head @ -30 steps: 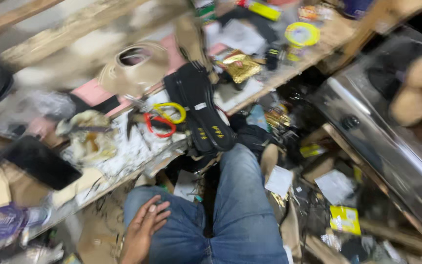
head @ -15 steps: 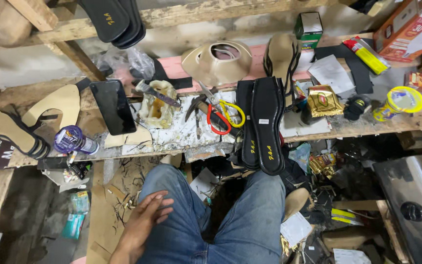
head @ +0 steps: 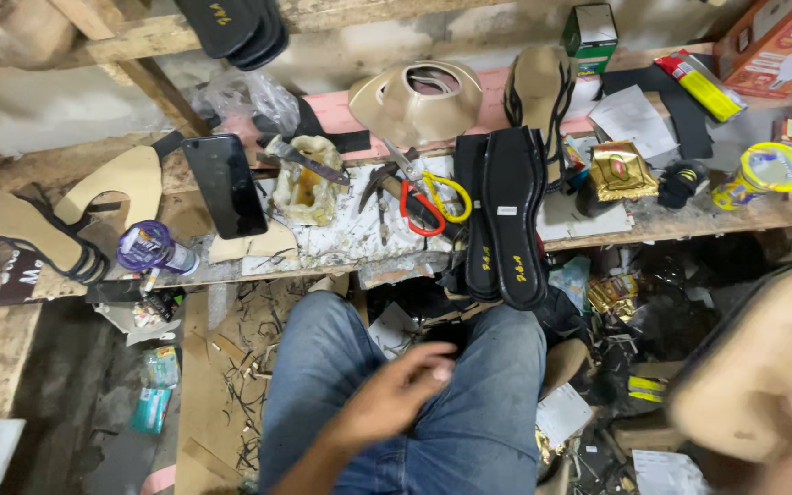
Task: The person works on a shoe sole, using a hammer to tap along the edge, then uses pliers to pull and adjust the sole edge. The person repeatedly inspects the sole and continues tapping and pulling to secure the attachment.
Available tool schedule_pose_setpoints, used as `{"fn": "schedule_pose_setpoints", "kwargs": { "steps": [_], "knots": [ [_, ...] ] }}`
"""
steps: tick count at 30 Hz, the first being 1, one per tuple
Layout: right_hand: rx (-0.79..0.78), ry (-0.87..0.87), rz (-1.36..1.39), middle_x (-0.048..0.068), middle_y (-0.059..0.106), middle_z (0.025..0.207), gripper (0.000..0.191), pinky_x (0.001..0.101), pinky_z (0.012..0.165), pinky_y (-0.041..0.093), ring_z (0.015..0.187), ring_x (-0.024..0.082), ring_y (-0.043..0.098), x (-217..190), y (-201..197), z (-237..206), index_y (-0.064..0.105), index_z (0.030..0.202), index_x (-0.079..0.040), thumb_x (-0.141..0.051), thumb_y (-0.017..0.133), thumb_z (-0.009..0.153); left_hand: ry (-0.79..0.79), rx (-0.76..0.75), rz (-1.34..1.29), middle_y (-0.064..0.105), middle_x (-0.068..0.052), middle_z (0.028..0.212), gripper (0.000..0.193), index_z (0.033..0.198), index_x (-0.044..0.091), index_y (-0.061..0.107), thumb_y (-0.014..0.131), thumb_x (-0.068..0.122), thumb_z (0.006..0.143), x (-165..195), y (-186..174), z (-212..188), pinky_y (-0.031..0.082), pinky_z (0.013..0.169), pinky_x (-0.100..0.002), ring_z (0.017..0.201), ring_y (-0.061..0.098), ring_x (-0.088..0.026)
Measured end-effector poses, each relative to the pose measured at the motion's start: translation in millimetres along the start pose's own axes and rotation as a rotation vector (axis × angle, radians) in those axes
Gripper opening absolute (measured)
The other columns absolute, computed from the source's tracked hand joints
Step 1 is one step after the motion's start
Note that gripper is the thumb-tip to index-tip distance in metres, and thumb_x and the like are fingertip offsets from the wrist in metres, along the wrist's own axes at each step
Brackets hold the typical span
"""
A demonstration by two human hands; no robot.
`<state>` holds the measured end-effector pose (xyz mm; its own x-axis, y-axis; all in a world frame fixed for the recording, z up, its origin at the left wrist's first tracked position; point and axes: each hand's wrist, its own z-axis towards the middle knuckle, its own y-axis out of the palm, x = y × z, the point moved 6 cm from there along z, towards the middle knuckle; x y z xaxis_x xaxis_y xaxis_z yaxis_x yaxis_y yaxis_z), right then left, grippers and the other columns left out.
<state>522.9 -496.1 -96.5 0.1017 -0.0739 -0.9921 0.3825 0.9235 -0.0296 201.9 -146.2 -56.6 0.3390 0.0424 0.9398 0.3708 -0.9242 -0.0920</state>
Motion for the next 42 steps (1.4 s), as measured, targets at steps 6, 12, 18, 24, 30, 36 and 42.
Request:
{"fn": "schedule_pose_setpoints", "kwargs": {
  "steps": [6, 12, 18, 24, 30, 36, 42],
  "knots": [
    [-0.605, 0.259, 0.476, 0.014, 0.037, 0.158, 0.107, 0.0542, 0.116, 0.033, 0.144, 0.031, 0.041, 7.0, 54.6, -226.6, 0.025, 0.162, -0.005, -0.068, 0.063, 0.084, 0.315, -0.195, -0.389, 0.046, -0.004, 0.161, 0.069, 0.165, 0.018, 0.022, 0.043, 0.047, 0.106, 52.4, 36.3, -39.5, 0.041, 0.114, -0.033, 0.139, 0.049, -0.015],
    [-1.146, 0.008, 0.628, 0.013, 0.028, 0.166, 0.106, 0.0448, 0.124, 0.027, 0.154, 0.026, 0.032, -92.6, 62.0, -348.1, 0.012, 0.164, -0.005, -0.073, 0.053, 0.095, -0.015, 0.103, -0.971, 0.060, -0.009, 0.141, 0.058, 0.150, 0.010, 0.043, 0.046, 0.038, 0.099, -24.9, -16.0, -98.9, 0.055, 0.092, -0.044, 0.121, 0.063, -0.024],
    [-1.142, 0.432, 0.229, 0.015, 0.066, 0.123, 0.075, 0.0384, 0.093, 0.051, 0.106, 0.024, 0.064, -99.9, 56.8, -363.7, 0.035, 0.158, -0.011, -0.055, 0.050, 0.099, -0.090, 0.188, -0.649, 0.071, -0.020, 0.132, 0.057, 0.147, -0.008, 0.051, 0.049, 0.029, 0.105, -99.2, -82.5, -199.4, 0.059, 0.097, -0.038, 0.116, 0.071, -0.027],
    [-1.179, 0.708, 0.045, 0.012, 0.074, 0.108, 0.052, 0.0361, 0.085, 0.058, 0.097, 0.021, 0.071, -69.7, 18.9, -399.2, 0.064, 0.131, 0.001, -0.040, 0.052, 0.101, -0.288, 0.470, -0.626, 0.069, -0.023, 0.117, 0.064, 0.146, 0.001, 0.046, 0.034, 0.047, 0.103, -142.1, -84.9, -252.6, 0.057, 0.073, -0.046, 0.095, 0.070, -0.031],
    [-1.058, 0.798, 0.116, 0.009, 0.069, 0.112, 0.046, 0.0373, 0.081, 0.060, 0.094, 0.020, 0.071, -55.3, -13.3, -398.2, 0.054, 0.137, -0.011, -0.033, 0.053, 0.097, 0.235, 0.171, -0.334, 0.058, -0.022, 0.133, 0.079, 0.151, 0.005, 0.028, 0.073, 0.013, 0.086, -109.4, -56.8, -259.8, 0.056, 0.094, -0.038, 0.111, 0.067, -0.027],
    [-0.998, 0.687, 0.141, 0.006, 0.067, 0.109, 0.042, 0.0364, 0.077, 0.059, 0.093, 0.017, 0.067, -54.8, -27.8, -382.2, 0.055, 0.136, -0.013, -0.033, 0.052, 0.099, 0.049, 0.464, 0.448, 0.074, -0.013, 0.121, 0.072, 0.137, 0.009, 0.058, 0.088, 0.018, 0.072, -75.7, -59.6, -265.6, 0.055, 0.082, -0.031, 0.101, 0.072, -0.018],
    [-0.964, 0.621, 0.163, 0.007, 0.068, 0.107, 0.038, 0.0379, 0.076, 0.059, 0.092, 0.018, 0.068, -69.4, -33.4, -374.9, 0.057, 0.131, -0.010, -0.032, 0.052, 0.101, 0.013, 0.376, 0.552, 0.069, -0.005, 0.134, 0.072, 0.142, 0.015, 0.057, 0.084, 0.019, 0.075, -43.3, -63.7, -263.9, 0.055, 0.076, -0.036, 0.084, 0.071, -0.029]
  ]
}}
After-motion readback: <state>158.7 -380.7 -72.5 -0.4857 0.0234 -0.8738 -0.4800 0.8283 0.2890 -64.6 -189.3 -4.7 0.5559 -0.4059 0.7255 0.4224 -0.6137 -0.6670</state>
